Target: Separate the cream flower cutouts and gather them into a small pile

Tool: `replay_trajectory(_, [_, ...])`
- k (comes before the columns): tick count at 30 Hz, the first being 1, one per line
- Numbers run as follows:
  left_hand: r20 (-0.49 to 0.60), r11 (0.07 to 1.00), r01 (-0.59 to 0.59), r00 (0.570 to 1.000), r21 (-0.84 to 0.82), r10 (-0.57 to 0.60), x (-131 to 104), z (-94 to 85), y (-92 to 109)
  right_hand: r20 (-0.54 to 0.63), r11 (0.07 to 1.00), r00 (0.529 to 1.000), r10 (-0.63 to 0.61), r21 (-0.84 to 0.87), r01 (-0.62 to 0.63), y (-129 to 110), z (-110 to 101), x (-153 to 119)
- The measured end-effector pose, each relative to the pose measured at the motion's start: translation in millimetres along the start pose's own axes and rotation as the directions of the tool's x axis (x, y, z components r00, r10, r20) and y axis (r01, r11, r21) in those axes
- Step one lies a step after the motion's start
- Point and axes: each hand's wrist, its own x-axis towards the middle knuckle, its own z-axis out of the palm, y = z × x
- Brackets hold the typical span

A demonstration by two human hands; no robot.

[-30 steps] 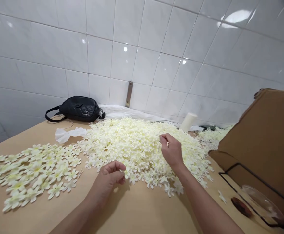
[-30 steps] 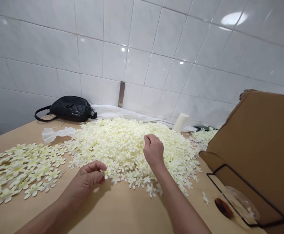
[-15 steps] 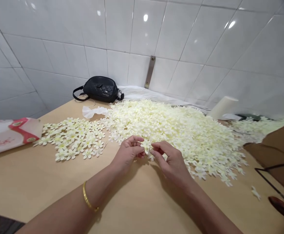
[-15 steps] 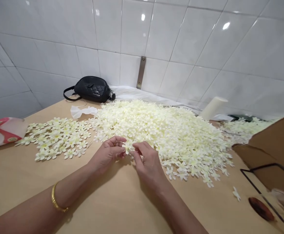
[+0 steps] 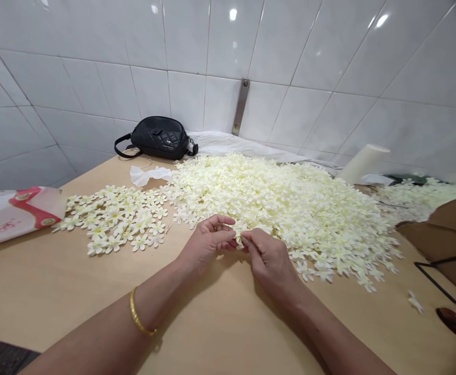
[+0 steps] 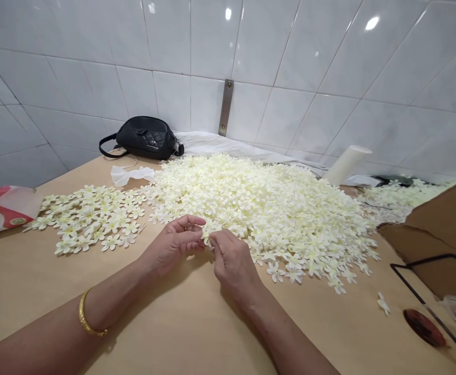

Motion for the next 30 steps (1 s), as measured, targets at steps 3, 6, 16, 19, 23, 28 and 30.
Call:
replay_trajectory(3, [0.001, 1.0, -0.011, 1.0, 0.002, 0.011, 0.3, -0.3, -0.3, -0.009, 1.0, 1.0, 0.022, 0.006, -0.022, -2.0, 0.0, 0.2])
replay_trajectory(6, [-0.004, 1.0, -0.011, 1.0, 0.0, 0.011, 0.3, -0.5, -0.4, -0.026, 0.997, 0.997, 0.066, 0.041, -0.065, -4.1, 0.3, -0.1])
replay_trajectory(16, [-0.041, 0.999, -0.031, 0.999, -0.026, 0.03, 0.7, 2.1, 0.4, -0.058, 0.974, 0.99, 0.13, 0.196, -0.116, -7.6, 1.2, -1.0])
replay_trajectory(19, [-0.01, 0.998, -0.029, 1.0, -0.052, 0.029, 1.1, 1.6, -0.6, -0.083, 0.969, 0.982, 0.167, 0.198, -0.148, -6.6, 2.2, -1.4])
replay_trajectory(23, [-0.002, 0.998, 0.012, 1.0, -0.057, -0.012, 0.9, 0.2, -2.7, -0.103, 0.967, 0.977, 0.188, 0.193, -0.165, -4.8, 3.8, -1.2])
replay_trajectory(28, [-0.015, 0.999, 0.017, 1.0, -0.044, -0.018, 0.5, 1.4, -3.2, -0.1, 0.959, 0.974, 0.204, 0.222, -0.178, -3.4, 4.8, -2.8])
replay_trajectory(30, [-0.012, 0.999, 0.014, 1.0, -0.035, -0.015, 0.4, 2.2, -2.5, -0.074, 0.938, 0.968, 0.239, 0.274, -0.21, -3.9, 5.0, -3.5])
